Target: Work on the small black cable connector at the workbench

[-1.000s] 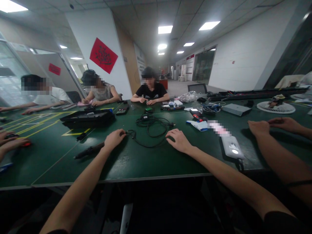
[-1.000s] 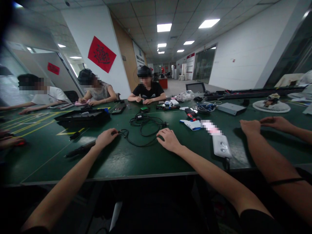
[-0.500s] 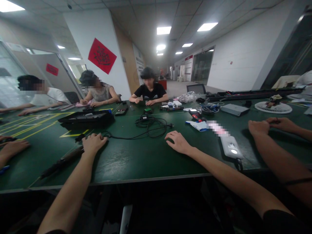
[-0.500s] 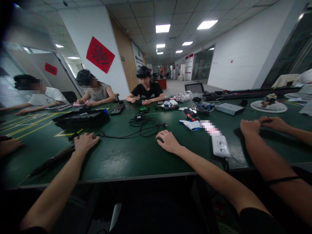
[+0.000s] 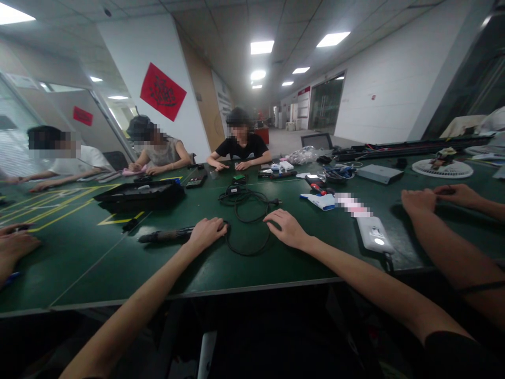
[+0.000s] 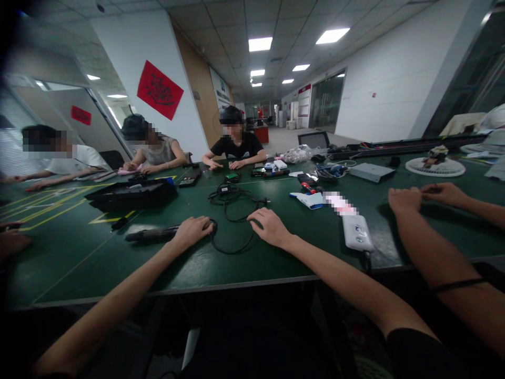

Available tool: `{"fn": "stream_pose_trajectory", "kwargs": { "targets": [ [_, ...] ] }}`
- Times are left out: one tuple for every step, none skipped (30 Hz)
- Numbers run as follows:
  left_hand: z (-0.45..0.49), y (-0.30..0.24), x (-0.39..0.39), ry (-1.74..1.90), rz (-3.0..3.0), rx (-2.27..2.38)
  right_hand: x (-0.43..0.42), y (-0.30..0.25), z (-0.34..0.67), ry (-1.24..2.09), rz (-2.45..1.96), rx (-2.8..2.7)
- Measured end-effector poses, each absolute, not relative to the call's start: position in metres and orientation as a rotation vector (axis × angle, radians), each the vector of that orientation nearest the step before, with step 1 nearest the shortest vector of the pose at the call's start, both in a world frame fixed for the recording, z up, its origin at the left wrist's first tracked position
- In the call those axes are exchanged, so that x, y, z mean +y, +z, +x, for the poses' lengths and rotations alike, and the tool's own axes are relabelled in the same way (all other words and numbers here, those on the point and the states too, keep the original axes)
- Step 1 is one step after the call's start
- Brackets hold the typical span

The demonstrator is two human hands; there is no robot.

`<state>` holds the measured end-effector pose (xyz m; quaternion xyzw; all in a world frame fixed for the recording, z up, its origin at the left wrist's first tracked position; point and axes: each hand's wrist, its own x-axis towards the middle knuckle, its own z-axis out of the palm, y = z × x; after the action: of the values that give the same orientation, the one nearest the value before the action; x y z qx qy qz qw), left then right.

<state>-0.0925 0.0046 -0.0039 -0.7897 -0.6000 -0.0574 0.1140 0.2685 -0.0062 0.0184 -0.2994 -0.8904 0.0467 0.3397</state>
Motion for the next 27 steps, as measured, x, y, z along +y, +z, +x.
{"fn": "stream_pose_trajectory", "kwargs": {
  "targets": [
    [-0.075,-0.005,0.004,-0.170,-2.338,-1.711,-0.007,0.019,0.267,0.102,-0.768,-2.326],
    [-0.057,-0.006,0.003,-0.178,-2.350,-1.672,-0.008,0.019,0.266,0.078,-0.757,-2.340],
    [-0.040,-0.007,0.003,-0.193,-2.349,-1.645,-0.009,0.019,0.266,0.051,-0.748,-2.357],
    [-0.023,-0.007,0.002,-0.206,-2.336,-1.634,-0.009,0.018,0.265,0.023,-0.741,-2.375],
    [-0.007,-0.007,0.001,-0.209,-2.328,-1.629,-0.009,0.017,0.265,-0.006,-0.740,-2.392],
    [0.008,-0.007,0.001,-0.212,-2.322,-1.634,-0.008,0.016,0.265,-0.031,-0.746,-2.409],
    [0.022,-0.007,0.000,-0.207,-2.333,-1.632,-0.007,0.015,0.265,-0.053,-0.765,-2.422],
    [0.034,-0.007,-0.001,-0.201,-2.348,-1.628,-0.006,0.014,0.265,-0.071,-0.798,-2.431],
    [0.047,-0.007,-0.002,-0.201,-2.361,-1.619,-0.005,0.013,0.266,-0.084,-0.842,-2.434],
    [0.058,-0.007,-0.004,-0.207,-2.373,-1.608,-0.004,0.013,0.267,-0.092,-0.895,-2.430],
    [0.069,-0.007,-0.005,-0.217,-2.390,-1.595,-0.003,0.013,0.269,-0.096,-0.951,-2.419],
    [0.080,-0.008,-0.006,-0.223,-2.409,-1.587,-0.001,0.014,0.270,-0.098,-1.005,-2.404],
    [0.090,-0.009,-0.007,-0.228,-2.428,-1.578,0.000,0.014,0.272,-0.099,-1.053,-2.385],
    [0.100,-0.010,-0.009,-0.233,-2.446,-1.564,0.001,0.015,0.273,-0.100,-1.094,-2.365],
    [0.108,-0.010,-0.010,-0.236,-2.466,-1.542,0.002,0.015,0.275,-0.100,-1.129,-2.346],
    [0.114,-0.010,-0.011,-0.240,-2.481,-1.521,0.003,0.016,0.277,-0.096,-1.158,-2.328],
    [0.118,-0.009,-0.012,-0.243,-2.494,-1.493,0.004,0.016,0.278,-0.091,-1.184,-2.313],
    [0.120,-0.008,-0.014,-0.247,-2.509,-1.455,0.004,0.017,0.280,-0.082,-1.205,-2.299],
    [0.117,-0.005,-0.015,-0.254,-2.527,-1.404,0.005,0.017,0.281,-0.068,-1.217,-2.289],
    [0.112,-0.002,-0.016,-0.263,-2.553,-1.333,0.006,0.018,0.283,-0.048,-1.214,-2.288],
    [0.104,0.001,-0.017,-0.277,-2.584,-1.251,0.007,0.019,0.284,-0.019,-1.193,-2.302],
    [0.093,0.005,-0.019,-0.293,-2.617,-1.165,0.007,0.019,0.285,0.021,-1.155,-2.331],
    [0.082,0.008,-0.020,-0.297,-2.655,-1.056,0.008,0.020,0.287,0.071,-1.102,-2.377],
    [0.070,0.011,-0.021,-0.290,-2.678,-0.960,0.008,0.022,0.288,0.128,-1.047,-2.430],
    [0.059,0.014,-0.022,-0.277,-2.698,-0.876,0.008,0.023,0.289,0.186,-0.997,-2.481],
    [0.049,0.015,-0.022,-0.278,-2.710,-0.829,0.008,0.024,0.290,0.237,-0.957,-2.526],
    [0.042,0.016,-0.022,-0.301,-2.715,-0.831,0.007,0.025,0.292,0.278,-0.927,-2.562]
  ]
}}
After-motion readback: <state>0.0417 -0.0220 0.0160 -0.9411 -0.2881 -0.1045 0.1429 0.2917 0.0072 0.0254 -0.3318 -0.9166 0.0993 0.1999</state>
